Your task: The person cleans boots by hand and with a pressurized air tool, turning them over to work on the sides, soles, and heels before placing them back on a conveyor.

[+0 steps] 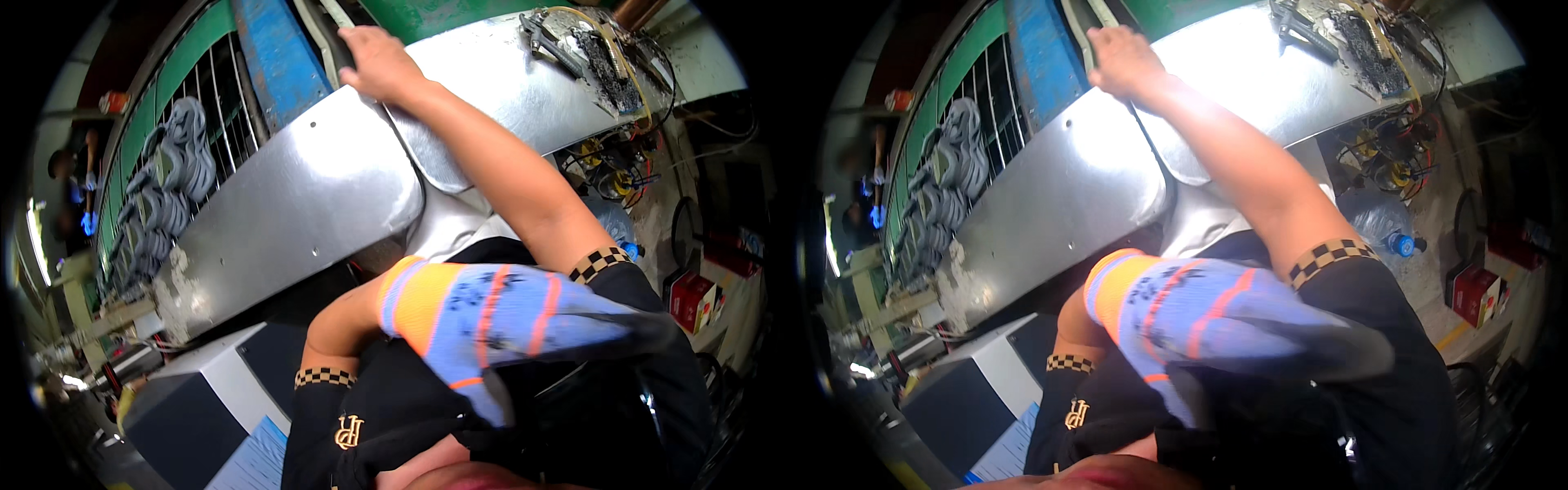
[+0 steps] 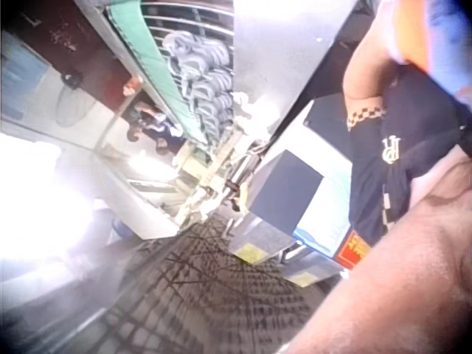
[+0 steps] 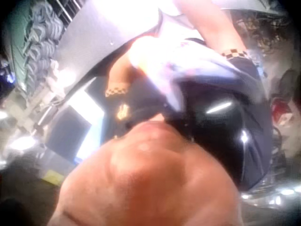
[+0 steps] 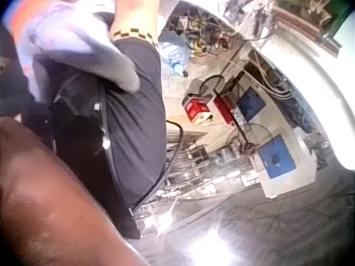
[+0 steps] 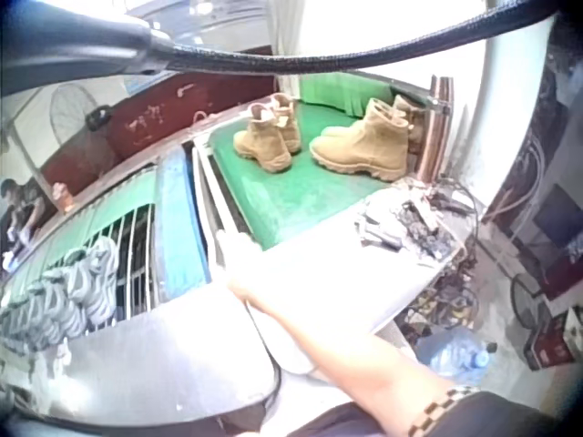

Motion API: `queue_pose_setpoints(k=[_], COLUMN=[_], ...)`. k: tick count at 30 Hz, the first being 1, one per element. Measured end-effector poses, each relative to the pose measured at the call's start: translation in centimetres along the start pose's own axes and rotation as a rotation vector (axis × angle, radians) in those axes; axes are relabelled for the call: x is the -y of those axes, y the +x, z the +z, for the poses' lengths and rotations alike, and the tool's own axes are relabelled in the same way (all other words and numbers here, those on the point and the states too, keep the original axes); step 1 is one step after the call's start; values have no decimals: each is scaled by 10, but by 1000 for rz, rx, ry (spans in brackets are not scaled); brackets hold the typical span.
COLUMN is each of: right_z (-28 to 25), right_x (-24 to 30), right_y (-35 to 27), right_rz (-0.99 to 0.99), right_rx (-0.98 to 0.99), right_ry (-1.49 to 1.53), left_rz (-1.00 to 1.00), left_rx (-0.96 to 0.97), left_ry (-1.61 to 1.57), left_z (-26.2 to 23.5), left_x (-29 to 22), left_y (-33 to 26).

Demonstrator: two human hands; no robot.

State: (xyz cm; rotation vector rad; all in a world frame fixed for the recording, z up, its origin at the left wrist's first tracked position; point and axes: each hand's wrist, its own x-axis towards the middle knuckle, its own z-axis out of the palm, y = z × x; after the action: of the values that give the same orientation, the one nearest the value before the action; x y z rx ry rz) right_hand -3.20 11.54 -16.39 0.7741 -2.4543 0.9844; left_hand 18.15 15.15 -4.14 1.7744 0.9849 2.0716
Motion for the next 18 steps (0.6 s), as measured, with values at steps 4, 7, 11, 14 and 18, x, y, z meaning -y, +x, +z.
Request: queue_pose_setpoints(k=[4,7,11,14,18], right_z=[6,10,4,4,3], right_x=[23,13,25,17,23], right_y=[-7,-12,-2,-4,2], right_rz=[74,72,87,121,149], right_rx=[214,151,235,275,365], right_ry=[6,-14,-22,-71,-74], left_rz=[-306,-896,-1381,-1870,-2017], left_rx=[-307,-779,-765,-549,-923], left_ry=[460,1302,2295,2121,2278], left_z=[-68,-156,-310,-393,-425], left_x=[-70,-153,-331,-352,-387], left_y=[-71,-116,-240,-326,-388])
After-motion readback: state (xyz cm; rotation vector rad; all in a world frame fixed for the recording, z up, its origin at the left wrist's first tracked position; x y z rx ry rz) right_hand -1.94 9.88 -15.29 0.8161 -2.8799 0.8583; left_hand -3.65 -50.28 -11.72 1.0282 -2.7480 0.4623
